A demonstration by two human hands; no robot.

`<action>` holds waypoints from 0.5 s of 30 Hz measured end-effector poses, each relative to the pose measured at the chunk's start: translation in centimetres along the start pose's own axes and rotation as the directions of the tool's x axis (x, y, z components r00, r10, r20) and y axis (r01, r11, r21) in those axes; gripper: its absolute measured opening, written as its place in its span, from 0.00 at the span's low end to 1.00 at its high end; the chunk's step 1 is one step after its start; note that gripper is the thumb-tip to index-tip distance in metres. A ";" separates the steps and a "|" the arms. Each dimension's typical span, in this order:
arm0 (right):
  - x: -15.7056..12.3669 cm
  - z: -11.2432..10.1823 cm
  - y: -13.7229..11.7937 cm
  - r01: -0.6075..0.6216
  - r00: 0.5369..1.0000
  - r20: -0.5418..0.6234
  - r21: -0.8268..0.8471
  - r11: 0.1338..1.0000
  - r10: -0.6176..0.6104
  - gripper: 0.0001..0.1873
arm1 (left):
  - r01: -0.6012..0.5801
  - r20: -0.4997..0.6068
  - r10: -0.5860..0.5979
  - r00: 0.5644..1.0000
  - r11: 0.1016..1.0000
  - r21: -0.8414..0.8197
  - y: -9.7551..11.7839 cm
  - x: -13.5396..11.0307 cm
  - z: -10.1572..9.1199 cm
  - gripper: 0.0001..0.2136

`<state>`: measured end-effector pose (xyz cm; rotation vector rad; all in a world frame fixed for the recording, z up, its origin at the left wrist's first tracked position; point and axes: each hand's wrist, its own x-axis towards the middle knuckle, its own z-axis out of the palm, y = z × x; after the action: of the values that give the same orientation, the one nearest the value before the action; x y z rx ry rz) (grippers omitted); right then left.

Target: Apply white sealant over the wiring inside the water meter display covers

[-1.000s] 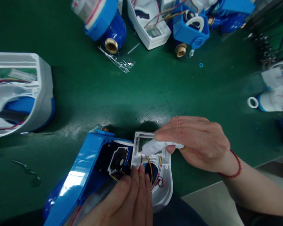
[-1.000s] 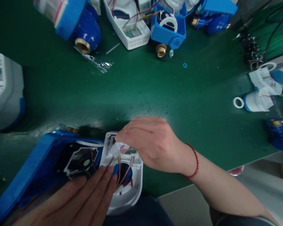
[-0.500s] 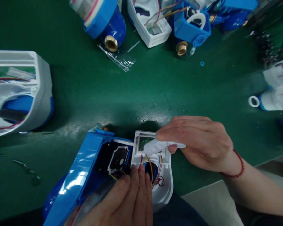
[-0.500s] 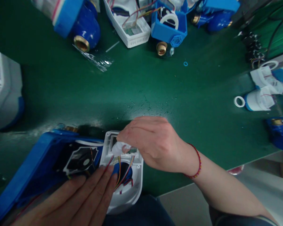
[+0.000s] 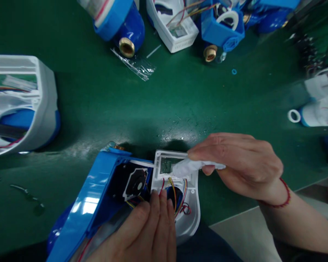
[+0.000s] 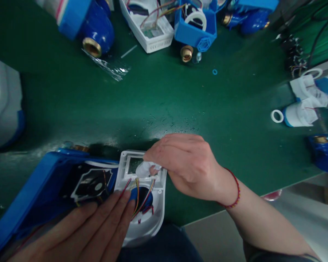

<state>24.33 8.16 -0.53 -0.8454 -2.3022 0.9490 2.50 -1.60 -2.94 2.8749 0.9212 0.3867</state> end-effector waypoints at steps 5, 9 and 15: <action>-0.1 0.0 0.2 0.006 1.000 -0.027 -0.025 1.000 -0.006 0.14 | 0.026 -0.097 -0.025 0.995 0.999 0.019 0.4 -0.6 0.7 0.16; -0.5 -0.3 0.3 -0.038 0.999 -0.003 -0.035 0.999 0.038 0.16 | -0.009 -0.013 0.009 1.000 1.000 0.001 0.1 -0.7 0.5 0.15; -1.2 -0.3 0.1 -0.053 0.997 -0.061 -0.054 0.997 0.050 0.14 | -0.095 -0.050 0.096 0.994 0.995 0.026 -0.8 -0.8 0.6 0.14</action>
<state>25.34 7.48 -0.65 -0.9477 -2.2753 0.8727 1.57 -1.39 -3.83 2.9521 0.8028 0.4634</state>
